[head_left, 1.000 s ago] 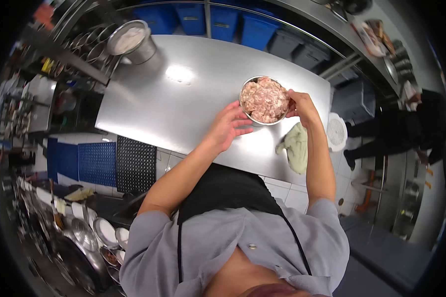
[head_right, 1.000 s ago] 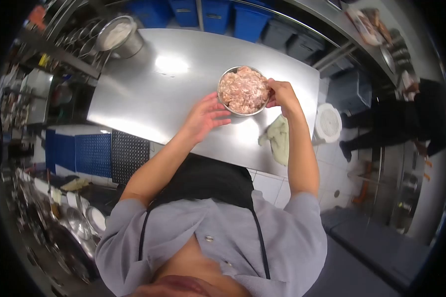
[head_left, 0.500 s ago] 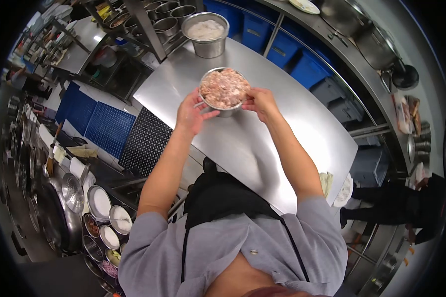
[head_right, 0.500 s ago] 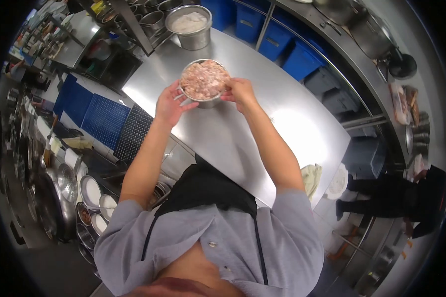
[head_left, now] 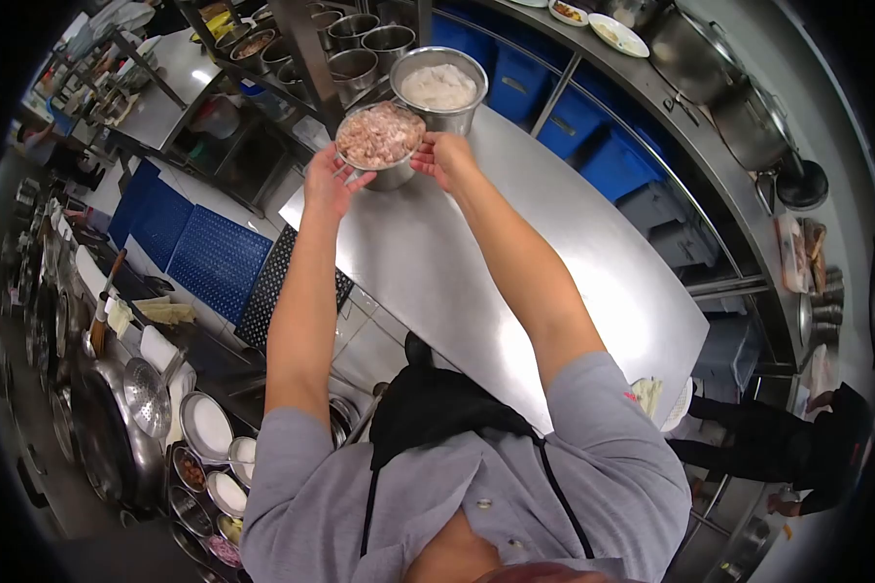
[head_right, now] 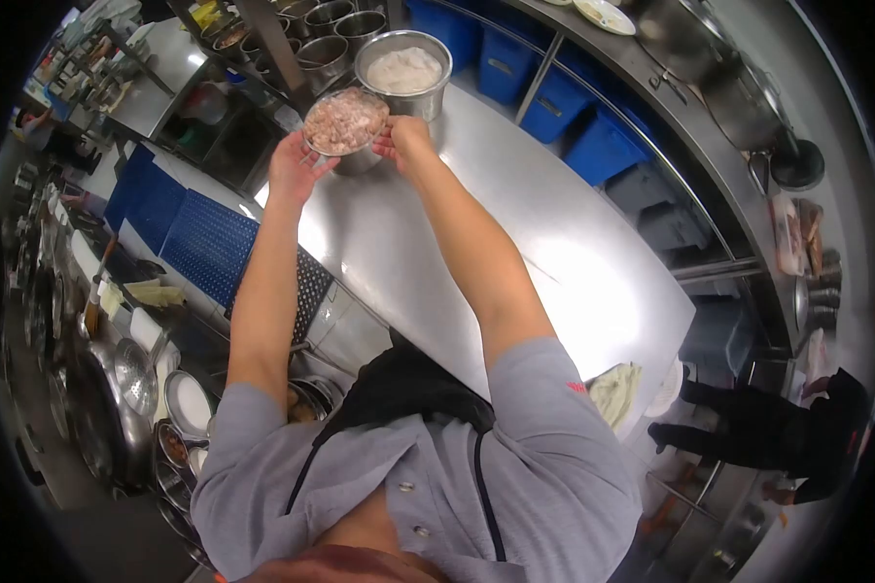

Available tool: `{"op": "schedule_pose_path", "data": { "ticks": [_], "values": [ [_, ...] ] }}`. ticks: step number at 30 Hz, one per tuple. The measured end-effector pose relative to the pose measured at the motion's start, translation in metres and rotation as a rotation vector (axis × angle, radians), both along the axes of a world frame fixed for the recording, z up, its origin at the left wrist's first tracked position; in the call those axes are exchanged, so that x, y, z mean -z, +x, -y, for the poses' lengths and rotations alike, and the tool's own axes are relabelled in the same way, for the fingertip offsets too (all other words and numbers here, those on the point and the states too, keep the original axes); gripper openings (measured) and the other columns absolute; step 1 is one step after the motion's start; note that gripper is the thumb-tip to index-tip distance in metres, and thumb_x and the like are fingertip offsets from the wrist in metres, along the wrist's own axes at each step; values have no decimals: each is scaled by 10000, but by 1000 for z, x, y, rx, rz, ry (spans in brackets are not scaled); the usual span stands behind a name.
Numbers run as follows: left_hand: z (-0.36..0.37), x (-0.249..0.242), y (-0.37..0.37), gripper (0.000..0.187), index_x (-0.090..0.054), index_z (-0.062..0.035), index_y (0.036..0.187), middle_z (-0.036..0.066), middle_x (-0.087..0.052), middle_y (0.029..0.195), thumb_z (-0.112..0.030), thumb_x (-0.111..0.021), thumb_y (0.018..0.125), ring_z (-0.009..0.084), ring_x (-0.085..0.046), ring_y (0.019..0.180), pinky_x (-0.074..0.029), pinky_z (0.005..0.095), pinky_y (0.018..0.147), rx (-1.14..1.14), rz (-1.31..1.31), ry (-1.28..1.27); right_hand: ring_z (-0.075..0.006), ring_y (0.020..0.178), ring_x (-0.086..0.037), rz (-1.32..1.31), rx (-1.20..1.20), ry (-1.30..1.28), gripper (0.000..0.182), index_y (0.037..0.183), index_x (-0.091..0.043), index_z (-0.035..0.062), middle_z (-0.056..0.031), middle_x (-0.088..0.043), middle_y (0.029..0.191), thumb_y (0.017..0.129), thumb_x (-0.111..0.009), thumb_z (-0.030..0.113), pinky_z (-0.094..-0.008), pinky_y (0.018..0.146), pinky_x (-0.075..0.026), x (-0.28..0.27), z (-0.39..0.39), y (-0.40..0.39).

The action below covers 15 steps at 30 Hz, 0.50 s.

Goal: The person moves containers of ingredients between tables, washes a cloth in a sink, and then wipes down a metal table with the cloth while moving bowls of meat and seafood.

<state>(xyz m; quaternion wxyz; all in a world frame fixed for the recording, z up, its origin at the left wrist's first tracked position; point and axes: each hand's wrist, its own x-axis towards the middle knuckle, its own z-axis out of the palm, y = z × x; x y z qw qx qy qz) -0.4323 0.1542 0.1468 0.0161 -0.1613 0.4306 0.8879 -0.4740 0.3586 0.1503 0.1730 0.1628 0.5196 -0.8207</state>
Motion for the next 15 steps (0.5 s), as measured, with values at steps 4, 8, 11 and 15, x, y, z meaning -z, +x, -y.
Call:
{"op": "schedule_pose_path", "data": {
  "ticks": [4,8,11,15],
  "values": [
    [8,12,-15,310,-524,-48,1142,104,-443,1130,-264,-562,923,252,-475,1037,-555,583,841,27,-15,46,-182,679,-591,-73,50,36,212,1022,-622,-7,-69,-586,803,928,-552,170,-347,610,-550,0,-26,39],
    [9,16,-6,297,-547,-55,1105,106,-486,1064,-246,-619,890,246,-493,998,-492,627,927,85,-61,32,-175,725,-612,-141,51,212,264,1096,-633,-23,-64,-613,839,939,-545,170,-319,647,-535,7,-104,138],
    [26,46,1,276,-582,-76,1096,91,-544,861,-228,-640,873,230,-556,847,-424,661,992,99,20,185,-154,760,-620,-202,233,583,271,1129,-637,-33,-68,-640,877,950,-534,142,-292,678,-522,12,-195,247],
    [11,36,54,448,-507,-54,1325,116,-585,957,-288,-521,944,230,-586,899,-428,568,1028,111,42,117,-186,820,-660,-318,615,1268,245,1121,-641,-45,-124,-692,964,920,-588,84,-287,716,-527,18,-292,386]
  ]
}}
